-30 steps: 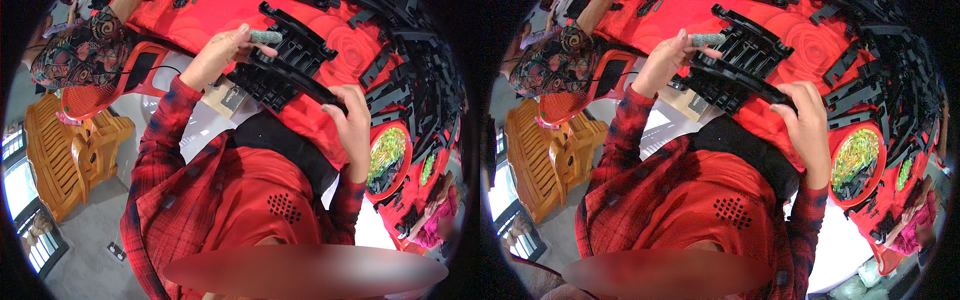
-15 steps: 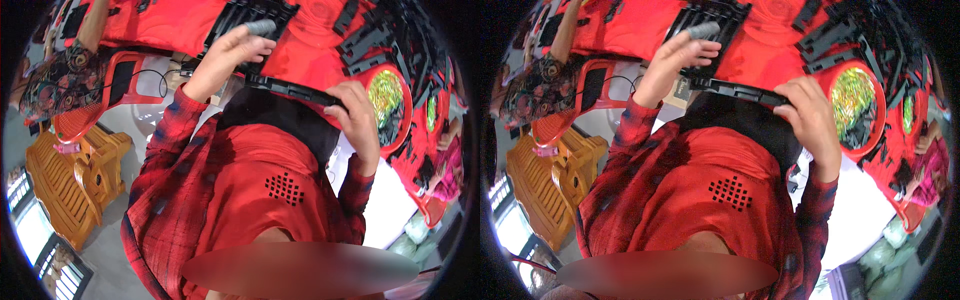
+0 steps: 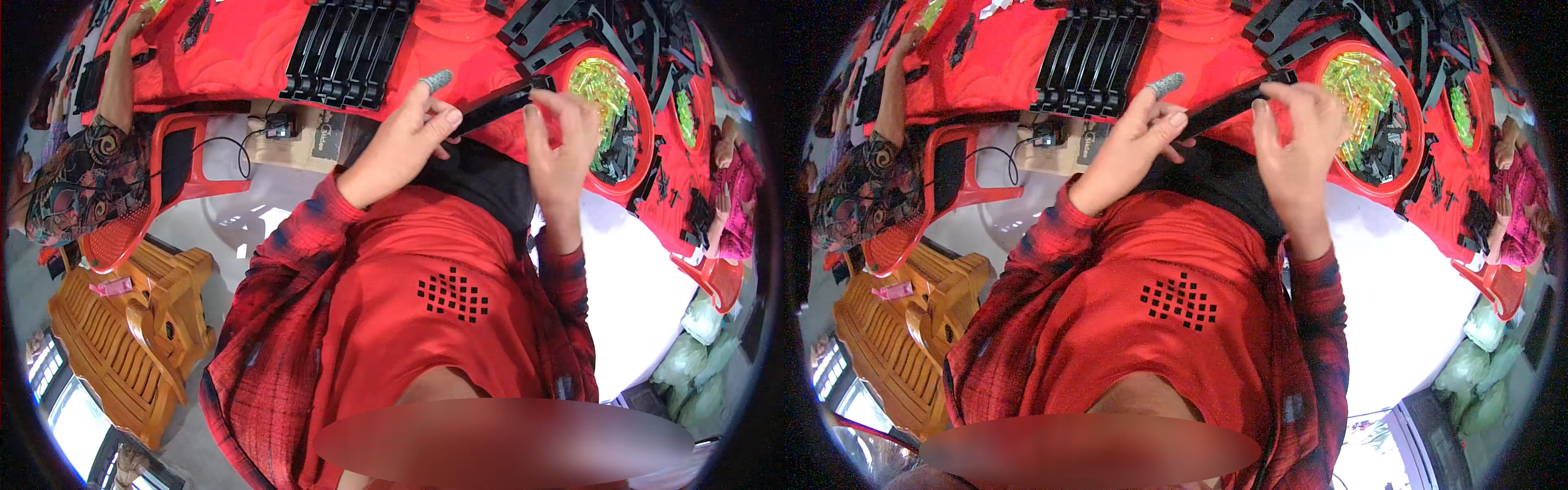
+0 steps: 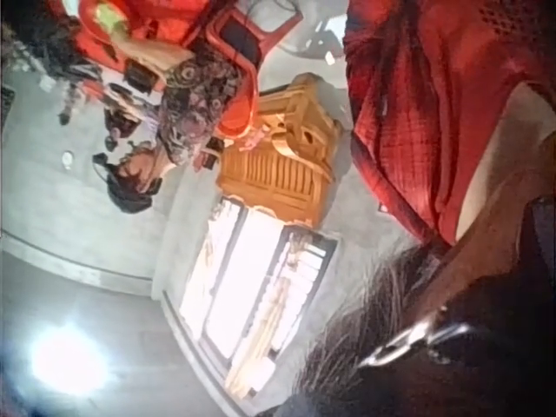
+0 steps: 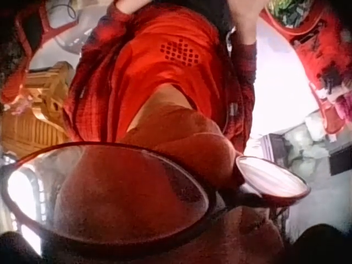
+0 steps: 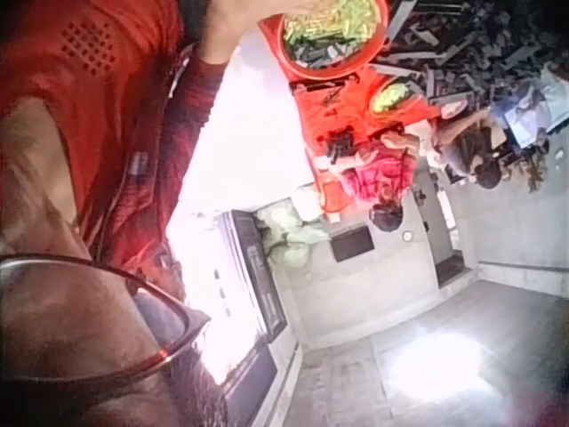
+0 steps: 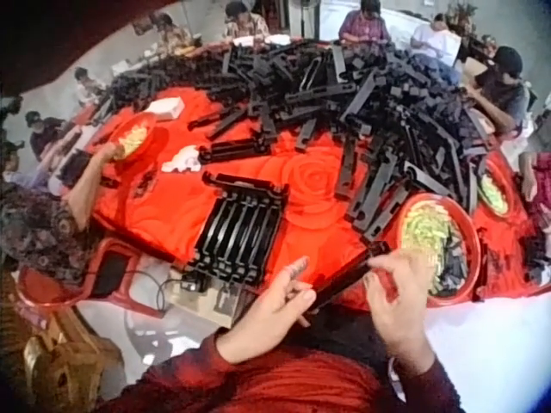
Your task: The person assembles plastic items by picking small inserts from a bowl and fitting them into black plastic housings by hand.
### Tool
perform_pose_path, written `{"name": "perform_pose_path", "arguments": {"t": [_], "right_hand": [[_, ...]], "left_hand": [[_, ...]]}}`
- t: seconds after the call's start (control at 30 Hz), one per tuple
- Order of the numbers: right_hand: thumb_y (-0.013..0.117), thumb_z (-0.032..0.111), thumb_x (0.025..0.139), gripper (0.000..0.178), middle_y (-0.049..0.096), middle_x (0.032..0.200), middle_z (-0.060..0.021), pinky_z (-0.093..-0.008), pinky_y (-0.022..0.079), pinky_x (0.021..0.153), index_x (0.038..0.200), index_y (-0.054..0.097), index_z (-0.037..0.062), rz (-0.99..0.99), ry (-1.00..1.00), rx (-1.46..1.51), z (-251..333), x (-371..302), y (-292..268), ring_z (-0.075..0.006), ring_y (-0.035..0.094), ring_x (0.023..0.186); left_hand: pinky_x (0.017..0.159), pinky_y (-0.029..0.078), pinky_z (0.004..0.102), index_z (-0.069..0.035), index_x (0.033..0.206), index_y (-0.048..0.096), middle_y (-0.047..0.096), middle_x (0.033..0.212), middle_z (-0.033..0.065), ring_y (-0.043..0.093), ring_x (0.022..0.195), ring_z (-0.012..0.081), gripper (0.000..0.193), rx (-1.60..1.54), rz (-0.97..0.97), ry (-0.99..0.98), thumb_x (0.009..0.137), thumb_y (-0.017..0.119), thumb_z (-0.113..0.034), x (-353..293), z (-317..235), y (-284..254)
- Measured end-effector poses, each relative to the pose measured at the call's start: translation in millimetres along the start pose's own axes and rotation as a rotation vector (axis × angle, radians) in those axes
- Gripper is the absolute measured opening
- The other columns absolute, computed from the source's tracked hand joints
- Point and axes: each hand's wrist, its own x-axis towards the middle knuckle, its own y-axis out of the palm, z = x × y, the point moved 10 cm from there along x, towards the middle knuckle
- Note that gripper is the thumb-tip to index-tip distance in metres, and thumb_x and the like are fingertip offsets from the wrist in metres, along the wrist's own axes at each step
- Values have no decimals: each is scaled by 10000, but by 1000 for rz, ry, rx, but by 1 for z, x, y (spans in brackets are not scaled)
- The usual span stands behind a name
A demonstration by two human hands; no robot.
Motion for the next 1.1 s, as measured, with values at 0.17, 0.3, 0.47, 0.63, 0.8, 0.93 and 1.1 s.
{"name": "perform_pose_path", "arguments": {"t": [0.17, 0.3, 0.47, 0.63, 0.8, 0.93, 1.1], "right_hand": [[772, 202, 749, 339, 564, 1032, -100, -451, 341, 908, 1052, 651, 113, 24, 70, -119, 1, -19, 31, -286, 529, 1049], [779, 236, 729, 446, 546, 1063, -130, -448, 341, 892, 1109, 613, 72, 88, 125, -142, -7, -21, 42, -305, 513, 1082], [803, 244, 700, 505, 544, 1065, -120, -432, 345, 878, 1122, 595, 61, 149, 151, -66, -8, -19, 47, -295, 515, 1076], [811, 242, 694, 488, 538, 1031, -109, -422, 347, 867, 1091, 592, 62, 163, 180, -32, -14, -23, 53, -294, 517, 1047], [806, 220, 682, 473, 536, 1028, -100, -415, 342, 867, 1075, 592, 66, 171, 201, 11, -18, -21, 60, -288, 518, 1048], [805, 198, 666, 457, 544, 1037, -92, -411, 332, 883, 1051, 596, 70, 146, 169, -3, -15, -18, 58, -285, 518, 1058], [813, 180, 656, 463, 556, 1051, -87, -416, 326, 900, 1050, 598, 67, 99, 112, -35, -12, -21, 55, -285, 512, 1075]], "left_hand": [[793, 533, 397, 43, 1395, 370, 626, 1091, 217, 663, 956, 339, 509, 397, -158, 188, 1006, 562, -224, -3, -18, 14], [801, 506, 452, 41, 1303, 426, 615, 1064, 237, 642, 952, 409, 400, 613, -251, 383, 1000, 558, -185, -11, -36, 26], [791, 501, 474, 43, 1253, 447, 609, 1016, 250, 621, 956, 448, 361, 647, -260, 385, 985, 565, -167, -10, -33, 27], [793, 501, 483, 41, 1239, 444, 599, 1021, 262, 618, 951, 452, 369, 631, -237, 353, 962, 597, -150, -7, -29, 26], [800, 502, 478, 55, 1232, 439, 583, 1048, 286, 609, 966, 464, 381, 672, -263, 453, 955, 608, -144, -12, -39, 25], [814, 502, 473, 82, 1295, 411, 568, 1087, 314, 603, 991, 469, 459, 700, -259, 464, 942, 626, -118, -14, -43, 25], [824, 502, 467, 89, 1409, 332, 575, 1097, 324, 611, 992, 464, 594, 678, -262, 508, 922, 637, -66, -14, -47, 25]]}}
